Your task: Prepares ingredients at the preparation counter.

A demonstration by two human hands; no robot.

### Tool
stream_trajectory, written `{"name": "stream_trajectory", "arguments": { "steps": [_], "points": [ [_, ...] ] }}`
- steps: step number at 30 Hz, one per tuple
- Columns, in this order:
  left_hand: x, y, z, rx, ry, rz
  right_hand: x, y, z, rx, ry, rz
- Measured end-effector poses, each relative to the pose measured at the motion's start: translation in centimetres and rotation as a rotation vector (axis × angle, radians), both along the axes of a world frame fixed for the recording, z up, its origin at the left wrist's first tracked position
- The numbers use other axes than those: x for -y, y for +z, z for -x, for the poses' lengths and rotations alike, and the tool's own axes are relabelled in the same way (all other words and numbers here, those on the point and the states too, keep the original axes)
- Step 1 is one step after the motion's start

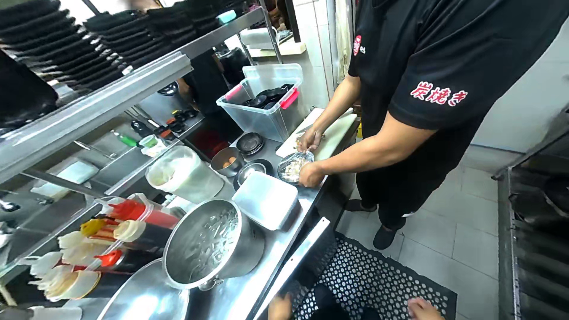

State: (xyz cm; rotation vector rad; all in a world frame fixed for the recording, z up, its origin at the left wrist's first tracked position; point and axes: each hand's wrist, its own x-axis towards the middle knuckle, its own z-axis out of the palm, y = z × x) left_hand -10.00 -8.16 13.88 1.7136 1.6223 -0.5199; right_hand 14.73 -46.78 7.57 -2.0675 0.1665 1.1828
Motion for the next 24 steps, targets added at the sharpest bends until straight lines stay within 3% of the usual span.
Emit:
{"name": "stream_trajectory", "arguments": {
  "steps": [9,12,15,17,20,22,24],
  "points": [
    [-2.7,0.6,-2.6,0.002,0.021,0.022,-21.6,13.5,-3.4,0.203,0.255,-0.343],
    [-2.9,2.6,-4.7,0.235,-0.200,0.104,-28.7,18.4,-4.9,0.265,0.334,-0.444],
    [-3.0,8.9,-7.7,0.527,-0.520,0.111,-35.5,22.4,-6.3,0.439,0.417,-0.364],
    [-3.3,13.1,-9.4,0.705,-0.669,-0.110,-39.3,23.8,-7.5,0.571,0.461,-0.222],
    [-5.3,15.9,-12.0,0.936,-0.697,-0.601,-42.9,24.0,-9.2,0.648,0.574,-0.096],
    [-7.1,16.8,-13.8,0.927,-0.637,-0.766,-44.0,23.8,-10.1,0.634,0.656,-0.061],
    [-8.5,17.2,-15.2,0.757,-0.577,-0.799,-44.8,23.8,-10.9,0.604,0.730,-0.029]
  ]
}}
